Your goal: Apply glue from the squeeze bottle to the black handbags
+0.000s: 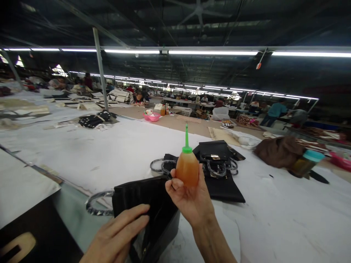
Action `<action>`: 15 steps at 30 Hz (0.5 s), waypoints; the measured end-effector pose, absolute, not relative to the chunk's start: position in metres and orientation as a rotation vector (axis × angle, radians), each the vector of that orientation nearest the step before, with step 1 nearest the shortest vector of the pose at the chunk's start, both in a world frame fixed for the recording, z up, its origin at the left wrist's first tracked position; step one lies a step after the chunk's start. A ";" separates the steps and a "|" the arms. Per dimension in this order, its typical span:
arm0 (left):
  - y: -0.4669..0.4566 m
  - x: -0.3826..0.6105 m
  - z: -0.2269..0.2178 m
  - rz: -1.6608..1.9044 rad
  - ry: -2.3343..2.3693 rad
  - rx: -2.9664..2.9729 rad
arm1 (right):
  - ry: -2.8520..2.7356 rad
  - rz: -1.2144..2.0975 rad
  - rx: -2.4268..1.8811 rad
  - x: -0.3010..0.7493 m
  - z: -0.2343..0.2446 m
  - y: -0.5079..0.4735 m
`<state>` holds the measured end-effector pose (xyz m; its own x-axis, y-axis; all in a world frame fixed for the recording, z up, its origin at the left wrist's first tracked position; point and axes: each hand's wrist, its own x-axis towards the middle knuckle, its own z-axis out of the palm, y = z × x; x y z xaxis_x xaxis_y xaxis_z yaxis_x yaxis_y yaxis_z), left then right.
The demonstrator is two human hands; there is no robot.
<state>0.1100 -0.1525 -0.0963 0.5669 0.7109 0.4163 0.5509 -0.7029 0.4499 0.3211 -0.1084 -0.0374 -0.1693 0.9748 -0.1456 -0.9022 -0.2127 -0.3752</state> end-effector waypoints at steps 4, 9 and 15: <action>-0.117 0.127 -0.044 0.430 0.748 2.748 | -0.257 1.750 -0.437 0.319 -0.036 -0.110; -0.110 0.147 -0.027 -0.015 0.672 2.938 | -0.205 1.747 -0.437 0.320 -0.035 -0.108; -0.152 0.098 -0.097 0.093 1.254 2.822 | -0.205 1.740 -0.447 0.325 -0.038 -0.107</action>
